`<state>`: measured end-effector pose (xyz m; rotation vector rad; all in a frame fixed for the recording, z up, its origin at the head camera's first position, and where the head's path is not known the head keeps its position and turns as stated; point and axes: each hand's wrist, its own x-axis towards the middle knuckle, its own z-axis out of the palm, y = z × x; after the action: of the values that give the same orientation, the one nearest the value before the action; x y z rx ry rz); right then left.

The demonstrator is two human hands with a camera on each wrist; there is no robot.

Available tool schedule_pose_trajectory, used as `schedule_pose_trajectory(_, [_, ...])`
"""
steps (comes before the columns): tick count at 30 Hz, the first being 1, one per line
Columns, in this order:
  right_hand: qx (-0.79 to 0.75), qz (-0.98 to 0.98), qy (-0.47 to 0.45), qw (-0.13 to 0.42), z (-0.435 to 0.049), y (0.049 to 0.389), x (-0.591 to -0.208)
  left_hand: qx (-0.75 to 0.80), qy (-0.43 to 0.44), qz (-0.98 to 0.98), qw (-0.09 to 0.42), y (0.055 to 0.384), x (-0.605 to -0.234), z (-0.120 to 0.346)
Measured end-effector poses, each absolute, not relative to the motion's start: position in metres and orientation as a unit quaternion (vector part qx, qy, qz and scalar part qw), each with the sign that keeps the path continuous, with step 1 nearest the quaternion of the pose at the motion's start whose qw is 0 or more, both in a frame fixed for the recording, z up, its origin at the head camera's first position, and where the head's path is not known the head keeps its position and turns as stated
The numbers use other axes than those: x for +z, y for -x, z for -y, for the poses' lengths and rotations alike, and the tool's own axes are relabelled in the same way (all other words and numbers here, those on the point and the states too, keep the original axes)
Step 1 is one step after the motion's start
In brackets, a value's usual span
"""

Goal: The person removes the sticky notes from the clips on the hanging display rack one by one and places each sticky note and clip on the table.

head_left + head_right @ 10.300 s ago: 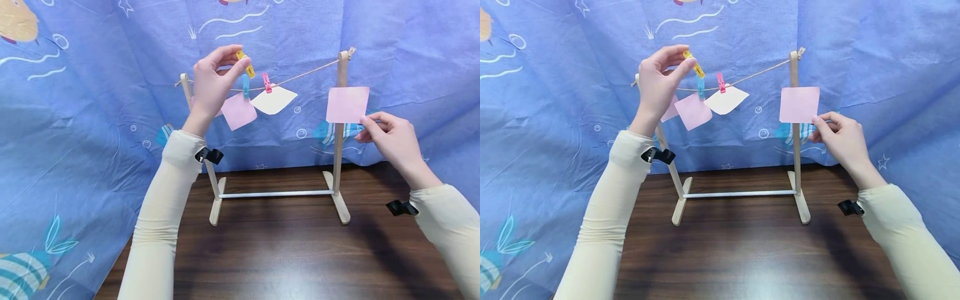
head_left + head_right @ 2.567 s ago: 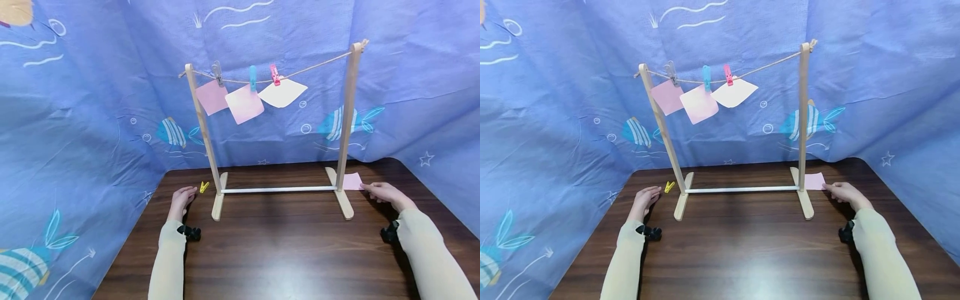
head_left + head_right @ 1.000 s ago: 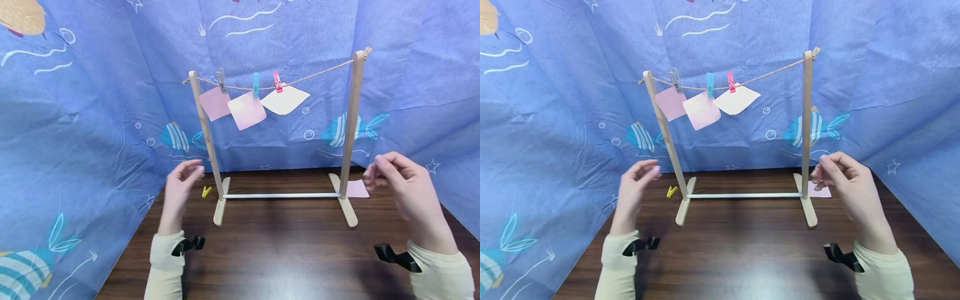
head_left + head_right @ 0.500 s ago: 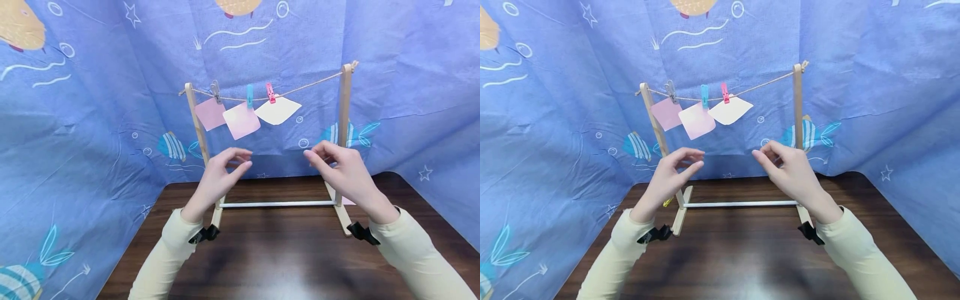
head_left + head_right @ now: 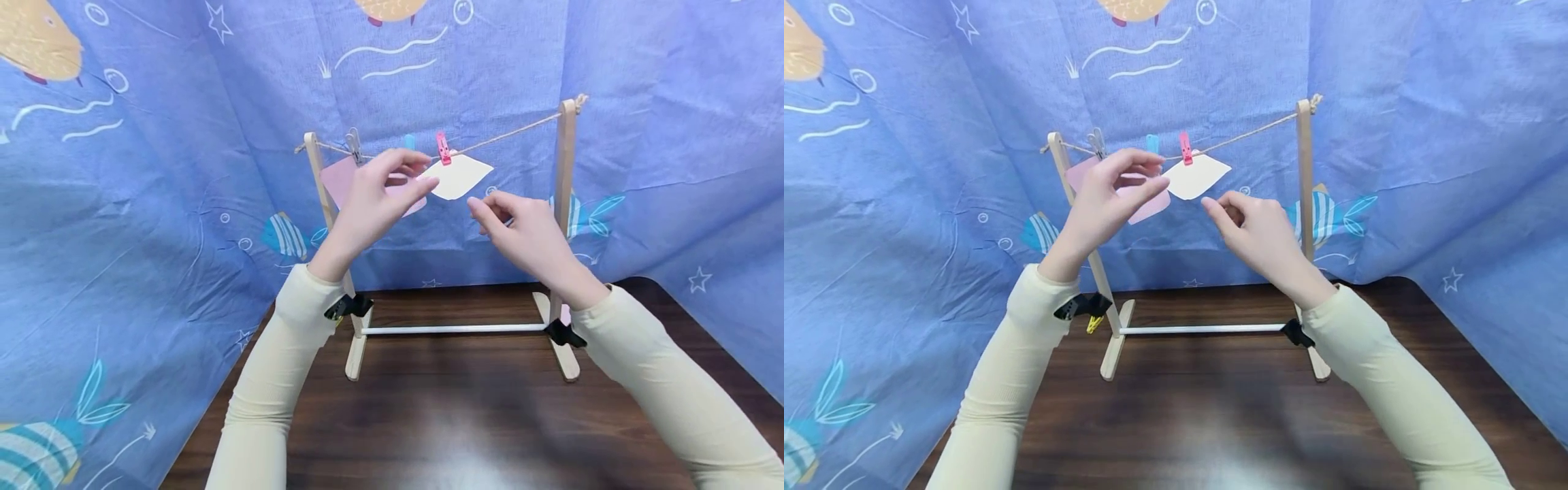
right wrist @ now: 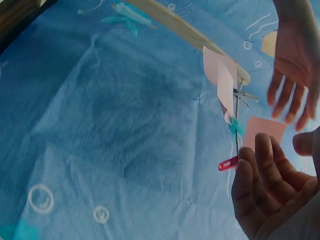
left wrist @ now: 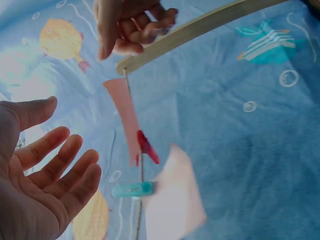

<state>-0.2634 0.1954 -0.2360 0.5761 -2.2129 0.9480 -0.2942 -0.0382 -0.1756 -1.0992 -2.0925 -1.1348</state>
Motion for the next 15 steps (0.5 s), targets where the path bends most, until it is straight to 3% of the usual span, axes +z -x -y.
schedule_pose_trajectory(6, [0.42,0.855,-0.171,0.252,-0.187,0.28,-0.227,-0.399,0.392,0.784,0.27,0.301,-0.158,0.028])
schedule_pose_trajectory(15, [0.49,0.829,-0.164,0.215,-0.199,0.302,-0.229,-0.414,0.368,0.794,0.25,0.318,-0.151,0.019])
